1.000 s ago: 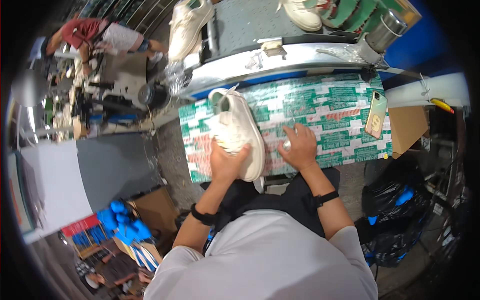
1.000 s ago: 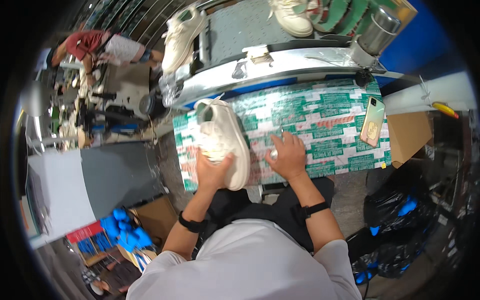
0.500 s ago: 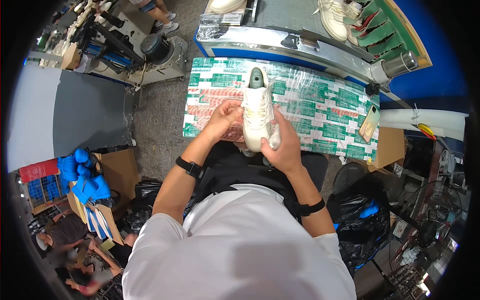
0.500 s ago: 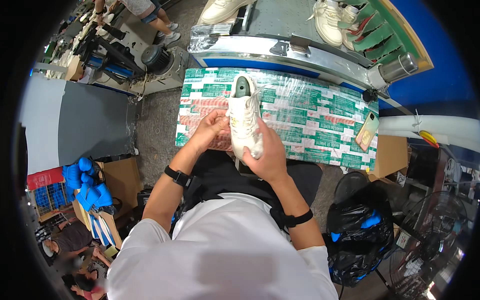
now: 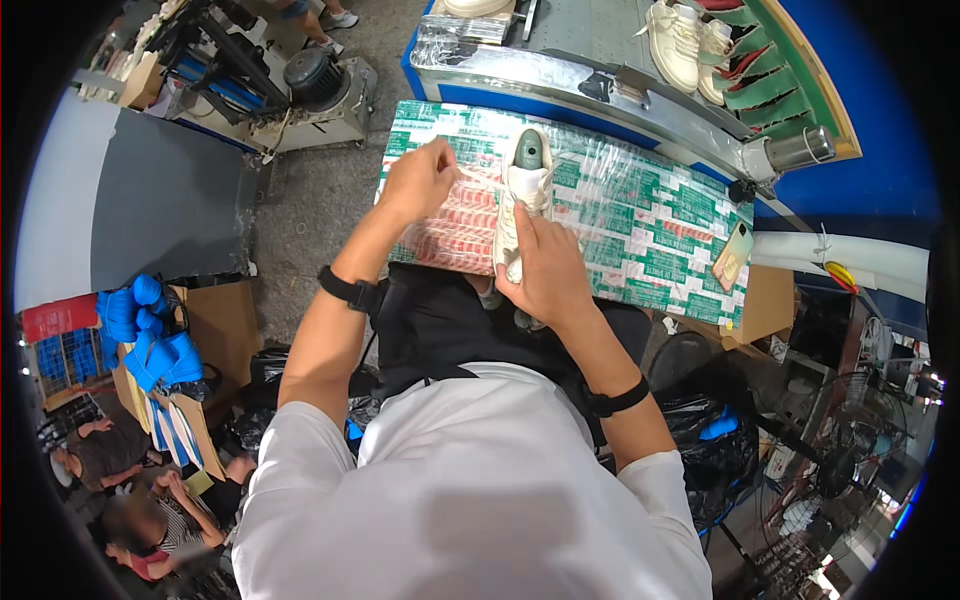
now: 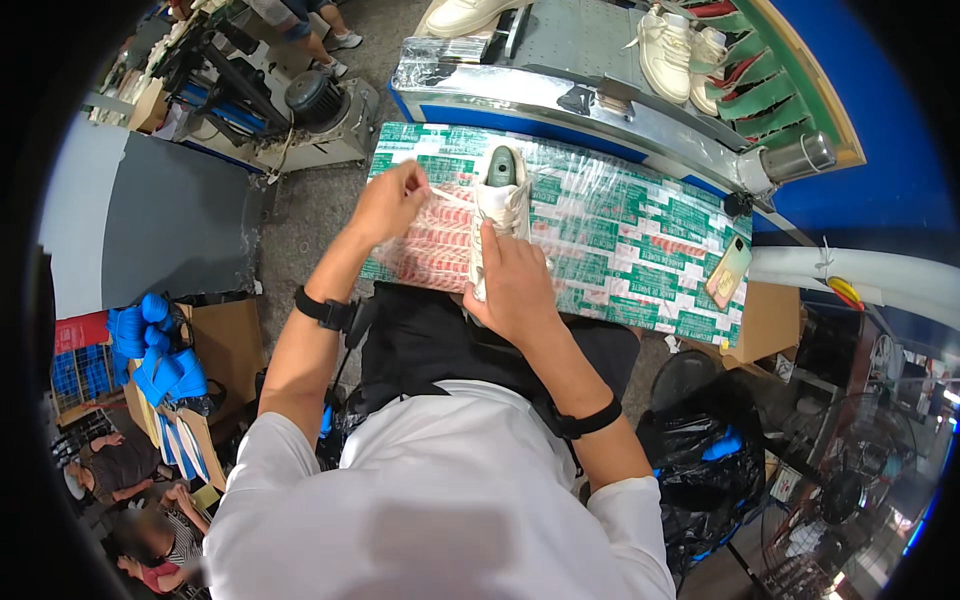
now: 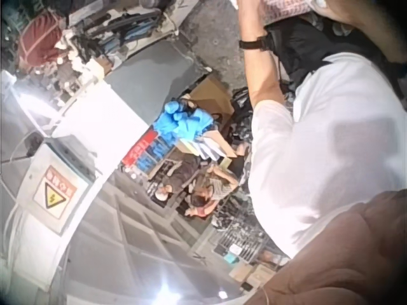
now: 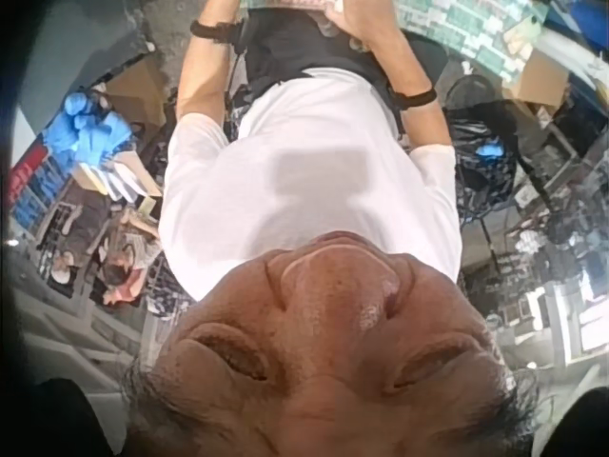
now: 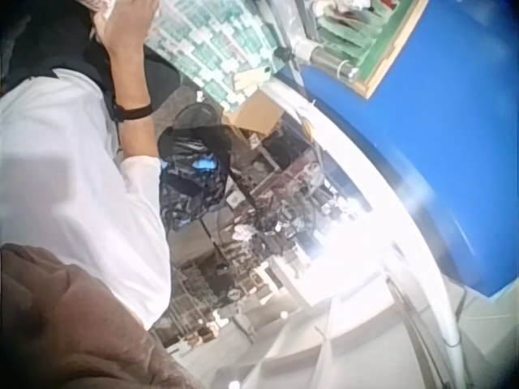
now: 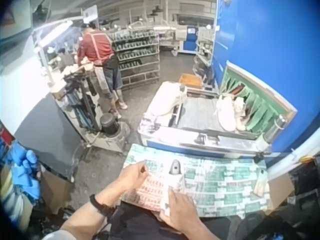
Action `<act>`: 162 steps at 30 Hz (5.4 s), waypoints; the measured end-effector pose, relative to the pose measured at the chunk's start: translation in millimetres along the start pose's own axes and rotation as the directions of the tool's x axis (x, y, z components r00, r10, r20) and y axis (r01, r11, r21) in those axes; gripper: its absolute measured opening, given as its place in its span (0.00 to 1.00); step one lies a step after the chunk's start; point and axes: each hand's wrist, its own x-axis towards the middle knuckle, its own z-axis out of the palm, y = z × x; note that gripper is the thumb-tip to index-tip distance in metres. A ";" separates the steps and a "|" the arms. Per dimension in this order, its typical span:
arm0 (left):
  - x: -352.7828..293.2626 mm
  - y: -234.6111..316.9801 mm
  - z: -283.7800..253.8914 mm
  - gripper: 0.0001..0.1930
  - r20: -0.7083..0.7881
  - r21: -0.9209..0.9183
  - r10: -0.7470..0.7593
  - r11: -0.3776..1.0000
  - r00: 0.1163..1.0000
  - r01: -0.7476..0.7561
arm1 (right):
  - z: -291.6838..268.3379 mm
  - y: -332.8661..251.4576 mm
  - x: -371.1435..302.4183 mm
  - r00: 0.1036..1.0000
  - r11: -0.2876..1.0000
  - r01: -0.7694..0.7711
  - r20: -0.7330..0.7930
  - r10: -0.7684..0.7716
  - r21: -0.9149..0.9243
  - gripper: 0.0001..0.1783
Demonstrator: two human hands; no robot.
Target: The worker is assembling shoes by inserting a shoe tree, wiping the surface, and placing them on a production line.
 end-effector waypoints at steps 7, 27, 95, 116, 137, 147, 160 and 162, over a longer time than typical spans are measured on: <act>35.9 61.2 27.0 0.26 0.012 0.273 0.444 0.861 0.896 -0.430 | -7.5 -12.2 9.5 0.982 0.948 -0.188 0.031 0.187 0.257 0.47; 28.0 42.8 52.1 0.12 -0.044 0.021 0.365 0.931 0.930 -0.365 | -23.0 24.1 -19.7 0.988 0.991 -0.129 -0.073 0.132 0.046 0.48; 34.6 -17.6 71.7 0.10 -0.052 -0.585 0.195 0.789 0.979 -0.188 | 2.7 42.7 -44.0 0.831 0.785 -0.546 0.071 0.552 0.291 0.43; 77.1 82.9 -45.7 0.42 -0.397 0.210 0.361 0.931 0.844 -0.299 | 31.8 138.4 -48.7 0.963 0.970 -0.225 -0.176 0.206 -0.096 0.36; 416.7 249.1 144.5 0.43 -0.020 0.386 0.114 0.917 0.993 -0.098 | 28.9 146.7 -58.8 0.936 0.946 -0.319 -0.177 0.305 -0.062 0.26; 495.6 222.8 168.2 0.30 -0.028 -0.233 -0.033 0.972 0.999 0.025 | 27.7 148.6 -54.6 0.934 0.951 -0.303 -0.219 0.284 -0.057 0.26; 134.0 127.1 95.9 0.48 -0.140 -0.508 0.146 0.839 0.979 -0.198 | 39.9 166.1 -72.6 0.963 0.969 -0.214 -0.194 0.187 -0.126 0.27; 63.9 100.1 105.3 0.60 -0.209 -0.459 0.086 0.871 0.974 -0.175 | 36.2 166.7 -71.5 0.964 0.965 -0.235 -0.154 0.216 -0.118 0.26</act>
